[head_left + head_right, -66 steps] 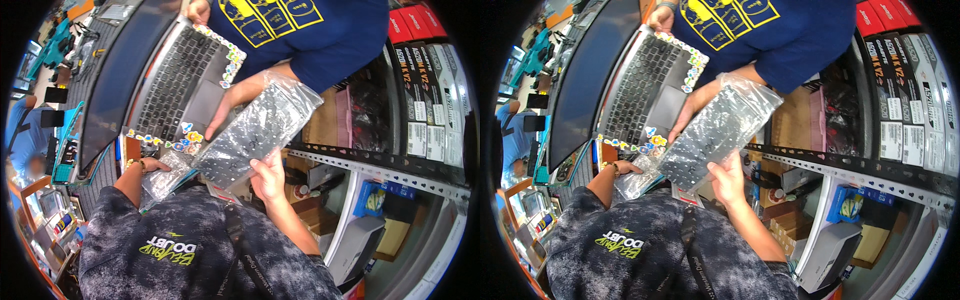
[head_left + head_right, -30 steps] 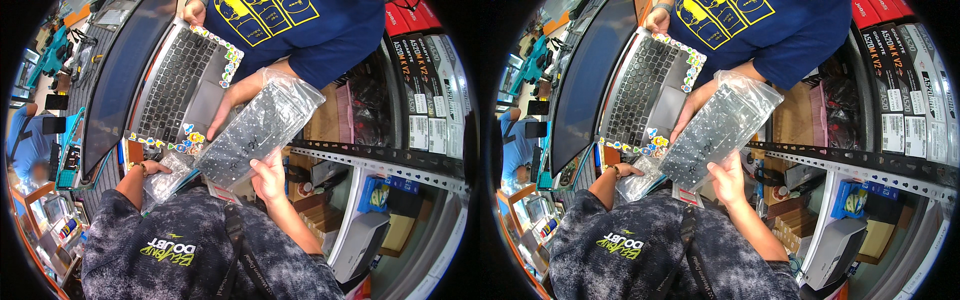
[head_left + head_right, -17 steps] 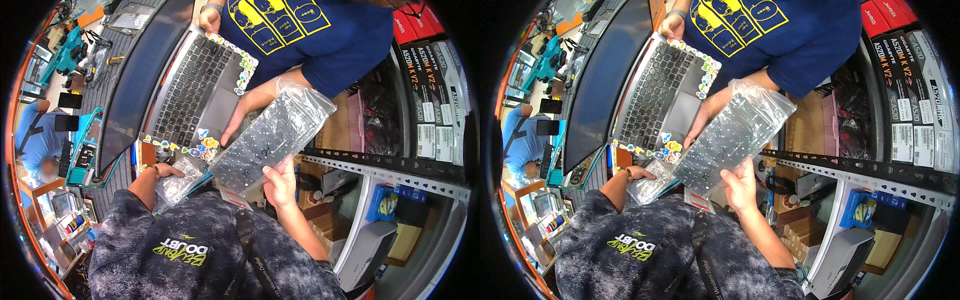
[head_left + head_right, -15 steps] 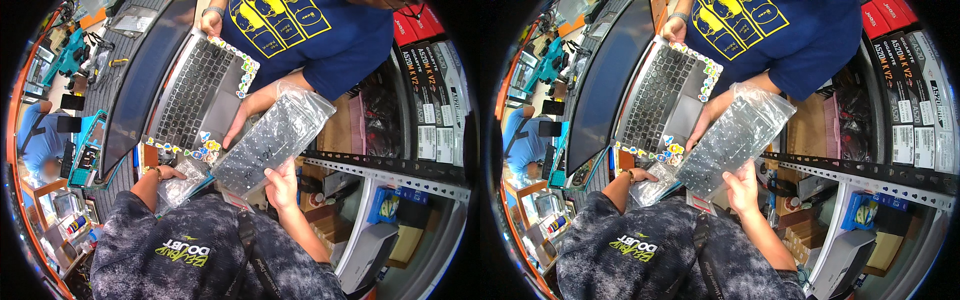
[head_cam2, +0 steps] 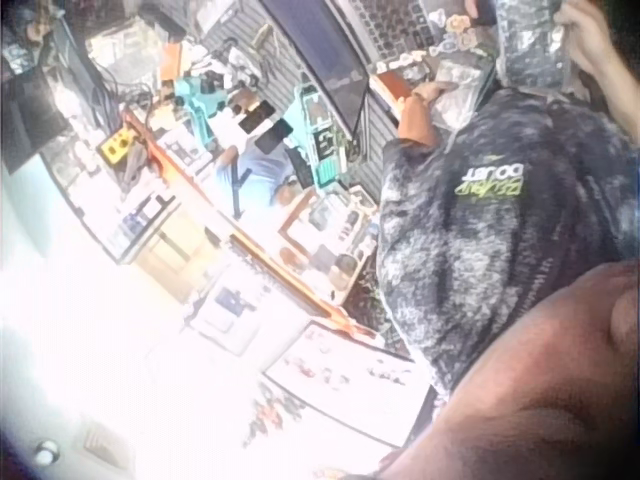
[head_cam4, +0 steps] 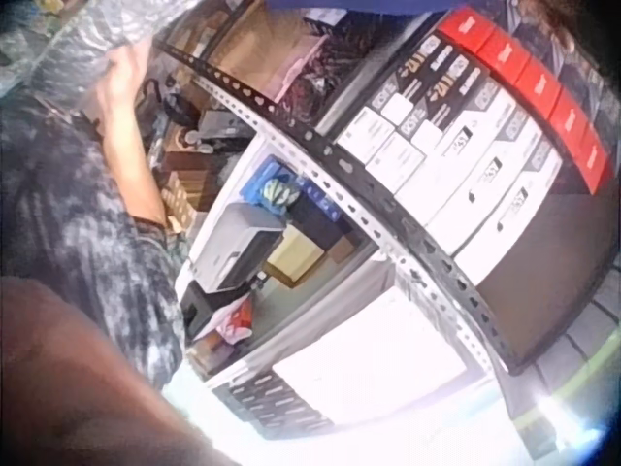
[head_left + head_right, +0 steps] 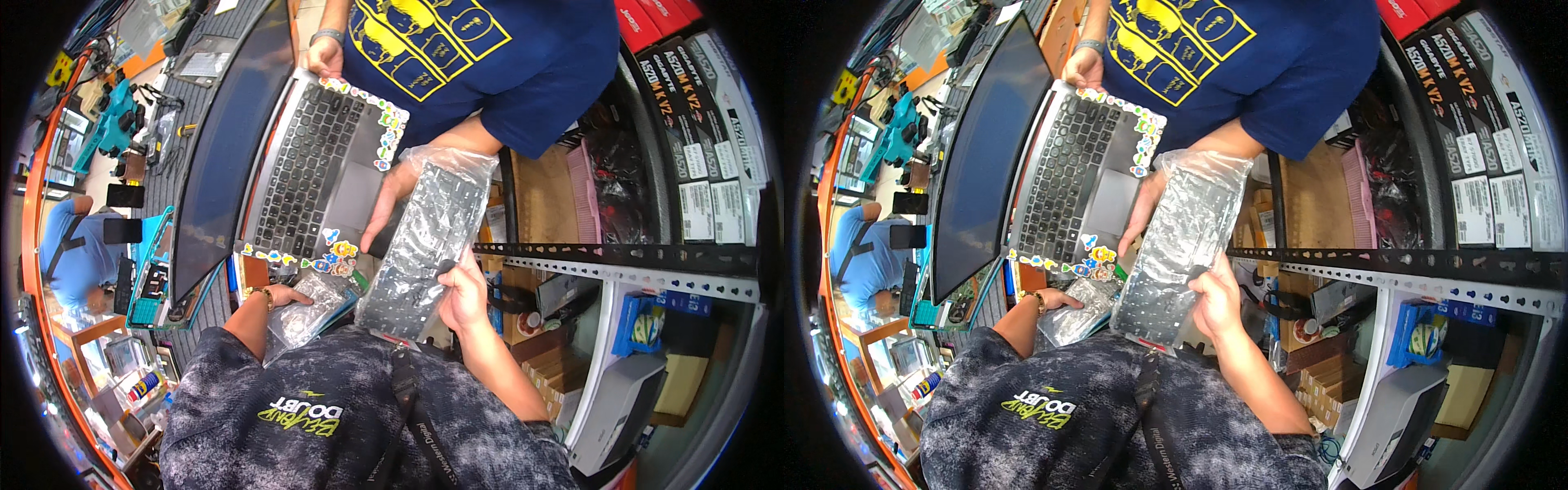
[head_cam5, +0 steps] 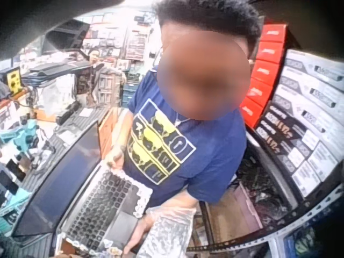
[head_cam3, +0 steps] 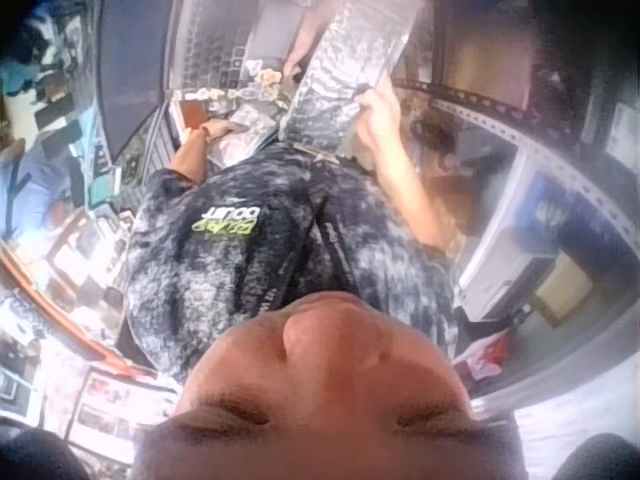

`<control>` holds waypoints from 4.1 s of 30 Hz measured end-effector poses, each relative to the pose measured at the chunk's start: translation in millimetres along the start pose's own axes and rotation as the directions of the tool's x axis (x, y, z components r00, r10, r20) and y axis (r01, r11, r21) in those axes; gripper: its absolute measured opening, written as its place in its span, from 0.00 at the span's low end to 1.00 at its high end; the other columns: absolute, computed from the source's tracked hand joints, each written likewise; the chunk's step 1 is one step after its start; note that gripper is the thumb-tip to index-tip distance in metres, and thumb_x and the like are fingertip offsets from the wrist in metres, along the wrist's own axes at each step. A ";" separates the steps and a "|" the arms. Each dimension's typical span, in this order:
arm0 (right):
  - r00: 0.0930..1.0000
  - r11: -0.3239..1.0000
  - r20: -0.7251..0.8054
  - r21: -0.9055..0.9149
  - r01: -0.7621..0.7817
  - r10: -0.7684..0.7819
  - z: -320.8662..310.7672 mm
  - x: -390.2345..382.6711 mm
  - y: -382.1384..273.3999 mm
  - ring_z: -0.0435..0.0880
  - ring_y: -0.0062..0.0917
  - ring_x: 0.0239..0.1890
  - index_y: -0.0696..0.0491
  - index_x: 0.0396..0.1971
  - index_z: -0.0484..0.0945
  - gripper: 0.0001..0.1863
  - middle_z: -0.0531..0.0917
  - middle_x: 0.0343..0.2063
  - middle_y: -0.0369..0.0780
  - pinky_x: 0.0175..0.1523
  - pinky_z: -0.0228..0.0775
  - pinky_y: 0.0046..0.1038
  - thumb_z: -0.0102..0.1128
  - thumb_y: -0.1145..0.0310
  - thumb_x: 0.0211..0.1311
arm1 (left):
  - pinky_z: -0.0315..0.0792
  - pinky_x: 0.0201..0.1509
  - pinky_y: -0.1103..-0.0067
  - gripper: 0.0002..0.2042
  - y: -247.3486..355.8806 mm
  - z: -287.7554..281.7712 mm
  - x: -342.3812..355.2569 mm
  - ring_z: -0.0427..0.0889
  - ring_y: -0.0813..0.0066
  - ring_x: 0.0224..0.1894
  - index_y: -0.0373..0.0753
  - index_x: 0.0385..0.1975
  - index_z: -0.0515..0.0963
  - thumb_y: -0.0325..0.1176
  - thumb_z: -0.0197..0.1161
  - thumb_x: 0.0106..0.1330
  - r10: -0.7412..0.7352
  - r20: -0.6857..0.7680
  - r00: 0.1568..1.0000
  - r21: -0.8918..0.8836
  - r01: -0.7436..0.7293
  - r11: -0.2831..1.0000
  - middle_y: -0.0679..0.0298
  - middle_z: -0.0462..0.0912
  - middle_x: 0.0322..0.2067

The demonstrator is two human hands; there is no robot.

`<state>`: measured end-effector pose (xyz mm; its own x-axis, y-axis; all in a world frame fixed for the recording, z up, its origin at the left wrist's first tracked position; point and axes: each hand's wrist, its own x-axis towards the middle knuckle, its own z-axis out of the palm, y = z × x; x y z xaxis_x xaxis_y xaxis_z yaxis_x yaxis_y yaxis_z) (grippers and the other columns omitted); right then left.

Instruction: The person manipulates the internal keyboard and motherboard of a laptop, then moves to a storage shelf to select and compare a new replacement keyboard.

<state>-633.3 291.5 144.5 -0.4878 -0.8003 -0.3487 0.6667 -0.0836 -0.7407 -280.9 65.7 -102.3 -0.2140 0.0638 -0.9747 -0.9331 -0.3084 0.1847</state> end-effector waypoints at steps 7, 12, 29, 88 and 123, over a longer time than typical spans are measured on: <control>0.983 0.999 -0.181 -0.032 -0.035 0.029 -17.2 12.9 5.6 0.86 0.34 0.68 0.55 0.78 0.72 0.29 0.84 0.70 0.44 0.75 0.78 0.45 0.50 0.49 0.94 | 0.81 0.66 0.70 0.34 -6.7 -2.5 17.9 0.93 0.63 0.55 0.32 0.61 0.90 0.51 0.87 0.62 -0.011 0.029 1.000 -0.083 0.014 0.996 0.54 0.95 0.57; 0.978 0.996 -0.187 -0.004 -0.091 0.089 -17.6 23.6 -6.4 0.89 0.33 0.64 0.54 0.78 0.73 0.31 0.86 0.67 0.43 0.72 0.81 0.43 0.50 0.45 0.93 | 0.83 0.63 0.68 0.33 -8.9 2.9 18.2 0.94 0.61 0.52 0.31 0.61 0.90 0.49 0.88 0.62 -0.009 0.014 1.000 -0.123 0.011 0.992 0.54 0.96 0.54; 0.943 0.995 -0.328 -0.100 0.020 -0.052 -19.0 36.8 -27.2 0.91 0.25 0.53 0.61 0.61 0.86 0.25 0.93 0.54 0.41 0.62 0.82 0.32 0.65 0.52 0.89 | 0.84 0.61 0.70 0.32 -20.0 -2.1 33.5 0.95 0.63 0.51 0.34 0.62 0.91 0.49 0.87 0.62 -0.016 0.014 1.000 -0.117 0.017 0.993 0.54 0.96 0.55; 0.776 0.973 -0.594 0.206 -0.107 0.212 -527.4 -306.5 182.4 0.93 0.35 0.44 0.58 0.65 0.80 0.43 0.88 0.49 0.47 0.47 0.93 0.44 0.54 0.28 0.83 | 0.81 0.74 0.57 0.32 120.2 518.1 239.5 0.91 0.59 0.63 0.38 0.71 0.81 0.56 0.76 0.77 0.308 0.343 0.888 -0.427 -0.145 0.893 0.55 0.91 0.63; 0.345 0.976 -0.933 0.161 0.144 0.103 -675.6 -332.3 195.7 0.89 0.36 0.59 0.49 0.71 0.77 0.26 0.85 0.63 0.41 0.60 0.87 0.50 0.74 0.56 0.82 | 0.82 0.73 0.53 0.29 102.5 482.6 261.7 0.92 0.55 0.62 0.38 0.69 0.82 0.49 0.77 0.76 0.249 0.453 0.856 -0.450 -0.022 0.893 0.55 0.92 0.61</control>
<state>-721.4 942.2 -272.6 -0.6252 0.2689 -0.7327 0.6718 -0.2925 -0.6806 -571.9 508.9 -277.8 -0.5466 0.4080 -0.7313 -0.6986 -0.7037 0.1295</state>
